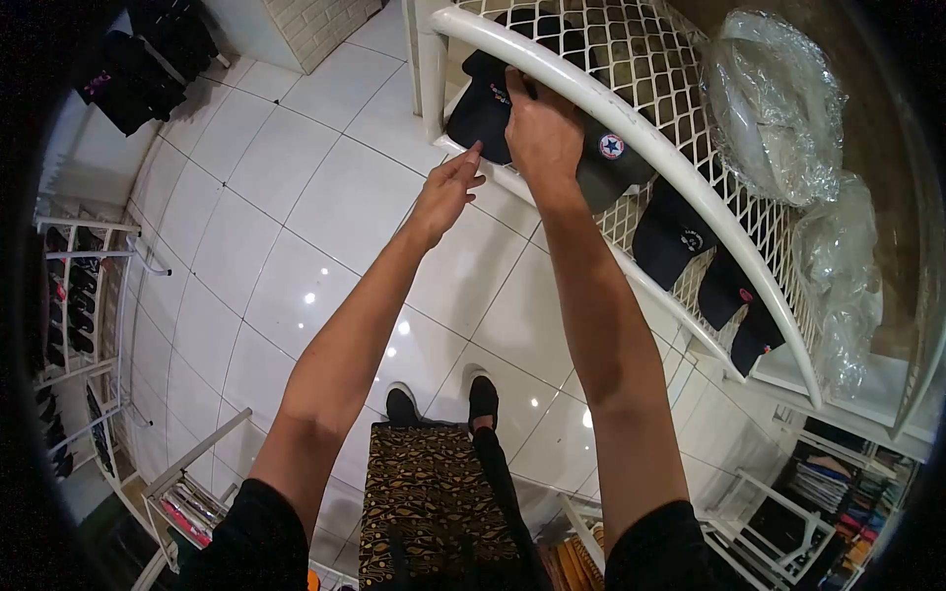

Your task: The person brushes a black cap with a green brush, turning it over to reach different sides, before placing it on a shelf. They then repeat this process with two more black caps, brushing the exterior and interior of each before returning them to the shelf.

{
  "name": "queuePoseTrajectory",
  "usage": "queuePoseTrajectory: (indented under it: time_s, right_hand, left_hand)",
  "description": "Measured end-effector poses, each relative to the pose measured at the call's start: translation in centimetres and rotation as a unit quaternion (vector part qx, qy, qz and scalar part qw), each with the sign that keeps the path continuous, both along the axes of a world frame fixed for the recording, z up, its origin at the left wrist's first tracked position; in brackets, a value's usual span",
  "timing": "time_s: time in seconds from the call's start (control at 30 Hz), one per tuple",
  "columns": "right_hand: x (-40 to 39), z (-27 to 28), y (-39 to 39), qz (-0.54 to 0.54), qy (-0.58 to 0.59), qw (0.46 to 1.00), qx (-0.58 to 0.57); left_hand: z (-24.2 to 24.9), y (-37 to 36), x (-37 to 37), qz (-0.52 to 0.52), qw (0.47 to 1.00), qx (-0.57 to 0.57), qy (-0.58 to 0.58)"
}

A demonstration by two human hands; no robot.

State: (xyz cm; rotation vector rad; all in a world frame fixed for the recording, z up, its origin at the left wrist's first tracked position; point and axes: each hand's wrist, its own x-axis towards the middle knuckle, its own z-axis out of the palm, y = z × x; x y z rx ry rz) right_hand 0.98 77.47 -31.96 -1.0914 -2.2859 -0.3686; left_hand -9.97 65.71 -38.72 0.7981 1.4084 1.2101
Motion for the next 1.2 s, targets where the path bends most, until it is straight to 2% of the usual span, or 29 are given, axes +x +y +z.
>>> queuePoseTrajectory:
  time_s: [0.07, 0.2, 0.47, 0.77, 0.97, 1.2]
  right_hand:
    - [-0.3, 0.2, -1.0, -0.011, 0.015, 0.999, -0.039]
    - [-0.4, -0.1, -1.6, -0.021, 0.018, 0.999, -0.036]
    - [-0.2, -1.5, -1.5, -0.015, 0.010, 0.997, 0.079]
    - [-0.3, -1.0, -1.7, -0.037, -0.005, 0.998, 0.059]
    - [-0.3, -1.3, -2.0, -0.056, -0.011, 0.995, 0.085]
    - [0.1, -0.9, -1.9, -0.053, -0.016, 0.996, 0.072]
  left_hand:
    - [0.5, 0.0, 0.1, -0.001, 1.000, -0.013, -0.009]
    - [0.4, 0.1, 0.0, -0.002, 1.000, -0.005, -0.003]
    - [-0.1, 0.0, 0.2, 0.004, 0.999, 0.018, -0.028]
    - [-1.3, 0.6, 0.2, -0.006, 0.999, 0.036, -0.003]
    - [-1.3, 0.5, -0.1, -0.016, 0.999, 0.041, -0.002]
    - [-0.1, -0.4, -0.1, -0.010, 0.999, 0.035, -0.008]
